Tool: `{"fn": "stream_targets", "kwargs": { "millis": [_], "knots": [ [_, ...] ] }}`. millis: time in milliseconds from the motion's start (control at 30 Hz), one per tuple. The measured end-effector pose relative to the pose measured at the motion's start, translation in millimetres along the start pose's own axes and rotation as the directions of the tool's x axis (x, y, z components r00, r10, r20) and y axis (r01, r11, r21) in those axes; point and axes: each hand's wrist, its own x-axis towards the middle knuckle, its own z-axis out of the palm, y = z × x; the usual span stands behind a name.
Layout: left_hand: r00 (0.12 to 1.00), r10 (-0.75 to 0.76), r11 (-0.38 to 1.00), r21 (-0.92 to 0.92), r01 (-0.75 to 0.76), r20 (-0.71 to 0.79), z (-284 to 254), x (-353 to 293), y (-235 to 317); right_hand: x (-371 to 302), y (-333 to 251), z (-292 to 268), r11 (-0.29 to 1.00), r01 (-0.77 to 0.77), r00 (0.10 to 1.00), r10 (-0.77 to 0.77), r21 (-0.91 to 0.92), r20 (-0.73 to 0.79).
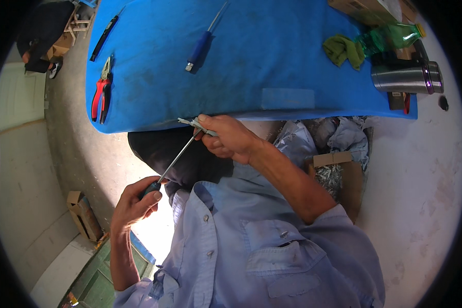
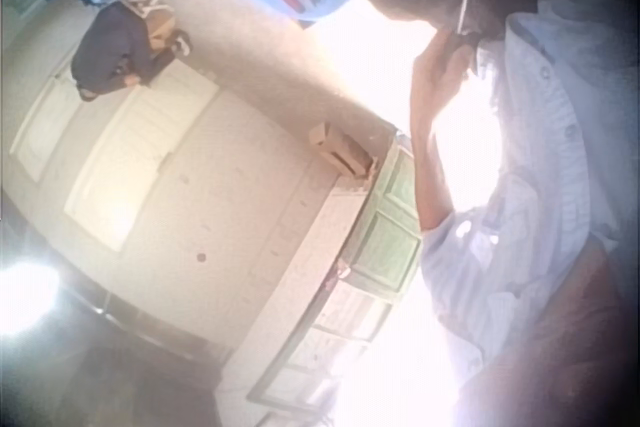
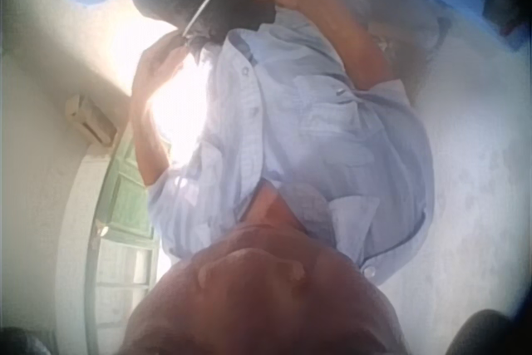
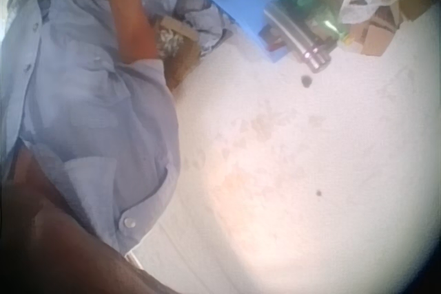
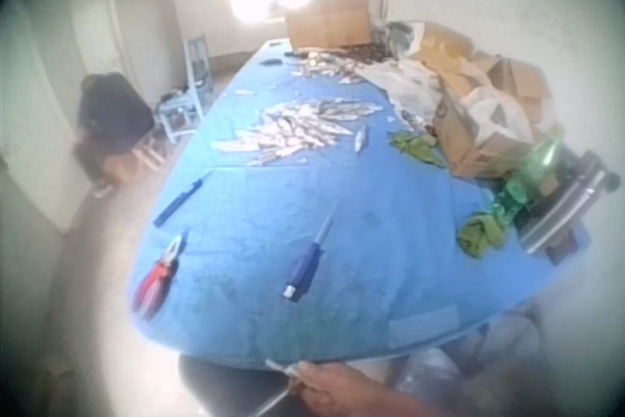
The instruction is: The person assembles metal components using a screwdriver and pliers, picking parts from a box and a pile on the table.
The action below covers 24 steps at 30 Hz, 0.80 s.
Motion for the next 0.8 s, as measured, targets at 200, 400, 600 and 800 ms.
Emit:
{"fn": "stream_targets", "kwargs": {
  "millis": [200,400,600,800],
  "knots": [
    [1.000,-0.018,0.995,-0.101,0.016,-0.016,7,-2,-6,-2,0,4,1.000,0.016,1.000,-0.016,0.016,0.008],
    [0.955,0.257,0.900,0.396,-0.182,-0.146,22,-24,10,-11,-1,8,0.999,0.039,0.999,-0.040,-0.038,-0.024],
    [0.904,0.403,0.765,0.595,-0.246,-0.144,38,-30,11,-24,0,8,0.985,0.087,0.994,-0.096,-0.151,-0.055],
    [0.916,0.389,0.774,0.575,-0.266,-0.099,40,-35,9,-35,5,10,0.979,0.085,0.993,-0.099,-0.185,-0.065]
  ]
}}
